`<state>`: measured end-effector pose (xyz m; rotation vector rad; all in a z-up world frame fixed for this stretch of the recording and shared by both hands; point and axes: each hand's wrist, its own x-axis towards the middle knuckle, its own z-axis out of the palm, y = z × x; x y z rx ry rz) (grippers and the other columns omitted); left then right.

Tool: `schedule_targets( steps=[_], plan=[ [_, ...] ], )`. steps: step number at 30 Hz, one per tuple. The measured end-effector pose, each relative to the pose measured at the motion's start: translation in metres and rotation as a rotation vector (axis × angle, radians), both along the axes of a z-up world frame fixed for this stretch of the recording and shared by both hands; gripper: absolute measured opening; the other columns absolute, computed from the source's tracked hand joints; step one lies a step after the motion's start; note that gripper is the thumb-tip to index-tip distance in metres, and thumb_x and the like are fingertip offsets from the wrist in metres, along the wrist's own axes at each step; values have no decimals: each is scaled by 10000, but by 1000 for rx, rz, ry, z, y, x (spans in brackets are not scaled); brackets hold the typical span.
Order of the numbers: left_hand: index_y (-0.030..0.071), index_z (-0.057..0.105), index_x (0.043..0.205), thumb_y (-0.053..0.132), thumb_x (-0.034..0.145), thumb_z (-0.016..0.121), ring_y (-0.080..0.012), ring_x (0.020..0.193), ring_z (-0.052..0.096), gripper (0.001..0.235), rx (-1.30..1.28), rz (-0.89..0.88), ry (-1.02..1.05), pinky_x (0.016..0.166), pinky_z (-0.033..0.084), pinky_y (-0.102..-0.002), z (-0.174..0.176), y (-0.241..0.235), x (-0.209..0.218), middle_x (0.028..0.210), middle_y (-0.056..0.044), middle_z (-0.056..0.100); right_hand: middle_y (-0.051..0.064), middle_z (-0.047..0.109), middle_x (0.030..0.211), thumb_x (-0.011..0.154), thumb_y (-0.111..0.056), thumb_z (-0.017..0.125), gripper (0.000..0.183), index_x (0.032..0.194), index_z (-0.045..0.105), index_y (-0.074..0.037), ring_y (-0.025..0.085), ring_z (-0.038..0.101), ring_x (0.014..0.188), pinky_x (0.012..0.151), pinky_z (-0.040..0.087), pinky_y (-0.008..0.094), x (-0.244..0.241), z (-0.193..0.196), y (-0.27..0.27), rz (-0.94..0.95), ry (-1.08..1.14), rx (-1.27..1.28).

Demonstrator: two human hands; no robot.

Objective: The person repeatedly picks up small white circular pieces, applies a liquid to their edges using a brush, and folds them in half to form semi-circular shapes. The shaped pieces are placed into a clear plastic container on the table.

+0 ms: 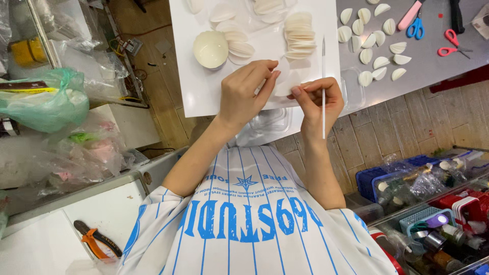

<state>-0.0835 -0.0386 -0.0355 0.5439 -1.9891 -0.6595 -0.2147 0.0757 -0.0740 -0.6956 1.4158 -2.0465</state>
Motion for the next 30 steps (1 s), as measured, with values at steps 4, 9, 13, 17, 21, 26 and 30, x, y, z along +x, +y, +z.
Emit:
schedule_targets(
  steps=[4,9,13,17,21,26,30],
  plan=[
    [27,719,1004,40,954,750,-178,794,765,60,167,-68,60,699,595,-283,1,14,8,978,-67,772,95,714,881,880,74,805,280,923,562,-59,116,688,779,758,604,265,-3,8,7,52,49,48],
    [41,744,1133,34,952,759,-152,787,765,181,276,-77,77,723,589,-269,9,24,20,885,-51,769,104,728,885,881,69,823,274,922,580,-53,117,717,806,765,568,224,1,16,12,45,133,148],
    [46,741,1135,34,955,760,-158,812,770,182,258,-64,78,741,589,-269,13,27,23,910,-56,773,112,745,883,878,51,828,266,920,587,-53,116,725,800,749,567,216,3,19,11,58,138,153],
    [46,748,1123,31,944,766,-156,797,767,180,259,-70,69,727,585,-268,14,28,23,892,-51,773,107,745,889,883,33,845,272,922,589,-48,102,711,802,737,553,203,4,18,11,38,193,170],
    [32,739,1060,27,939,769,-183,862,775,125,253,-79,68,761,599,-283,15,31,25,998,-78,778,85,718,873,896,25,857,283,921,582,-38,88,675,786,724,538,201,8,16,10,-11,251,178],
    [25,715,936,33,913,799,-257,1035,761,88,188,-95,103,873,613,-326,14,34,24,1147,-119,747,72,701,899,930,37,816,247,944,577,-23,103,696,850,791,586,236,17,12,10,-17,278,99],
    [21,726,906,38,886,819,-259,1025,756,96,174,-69,101,872,607,-330,13,35,23,1145,-121,744,86,708,903,941,61,802,228,948,584,-8,102,676,833,764,565,234,20,10,10,-23,349,126]
  ],
)
